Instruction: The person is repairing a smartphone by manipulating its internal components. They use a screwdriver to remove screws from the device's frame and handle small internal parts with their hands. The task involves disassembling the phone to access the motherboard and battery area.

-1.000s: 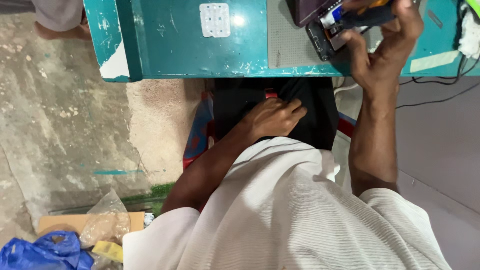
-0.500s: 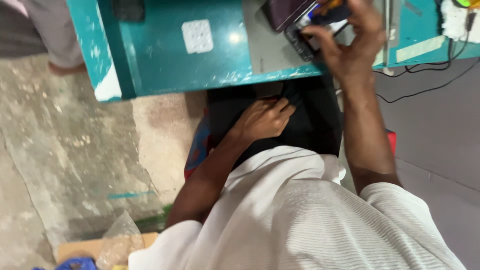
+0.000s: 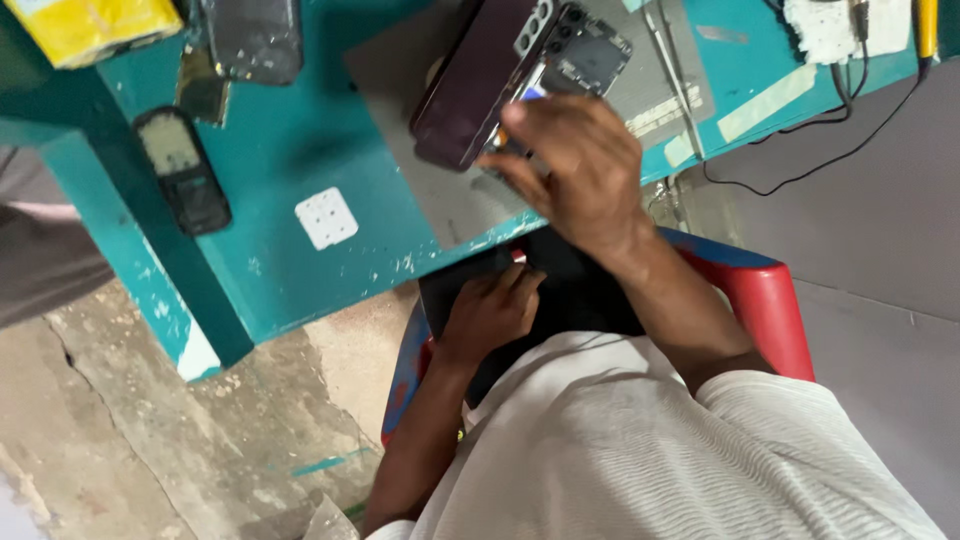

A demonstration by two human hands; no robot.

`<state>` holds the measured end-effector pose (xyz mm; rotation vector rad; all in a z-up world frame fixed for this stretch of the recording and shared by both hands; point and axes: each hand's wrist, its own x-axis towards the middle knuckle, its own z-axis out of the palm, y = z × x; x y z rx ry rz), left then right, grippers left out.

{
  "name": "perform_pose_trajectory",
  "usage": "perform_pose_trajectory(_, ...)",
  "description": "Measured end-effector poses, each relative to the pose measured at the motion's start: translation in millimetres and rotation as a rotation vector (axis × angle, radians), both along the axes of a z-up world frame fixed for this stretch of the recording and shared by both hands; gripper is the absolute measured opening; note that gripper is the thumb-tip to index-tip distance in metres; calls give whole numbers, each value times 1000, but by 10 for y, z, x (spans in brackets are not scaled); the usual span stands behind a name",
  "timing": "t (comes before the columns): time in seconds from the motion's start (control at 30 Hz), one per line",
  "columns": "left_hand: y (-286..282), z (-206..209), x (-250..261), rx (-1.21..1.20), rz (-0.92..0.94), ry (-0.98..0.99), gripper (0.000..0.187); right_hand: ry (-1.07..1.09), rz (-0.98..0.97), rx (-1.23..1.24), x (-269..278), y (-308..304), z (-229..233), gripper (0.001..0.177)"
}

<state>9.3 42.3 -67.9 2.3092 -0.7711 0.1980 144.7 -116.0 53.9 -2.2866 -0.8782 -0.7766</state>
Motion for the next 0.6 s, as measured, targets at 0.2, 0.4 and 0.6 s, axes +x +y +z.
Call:
perform_pose_trajectory(0.2, -24, 0, 44, -79, 5, 34, 24, 173, 70, -163, -181, 42, 333, 62)
perform_pose_trajectory(0.4, 31, -16, 24, -42, 24, 66, 25, 375, 84, 2, -184, -15, 168, 57)
perform_pose_trajectory(0.6, 45, 3, 39, -50, 18, 73, 25, 286, 147, 52, -89, 9, 139, 65)
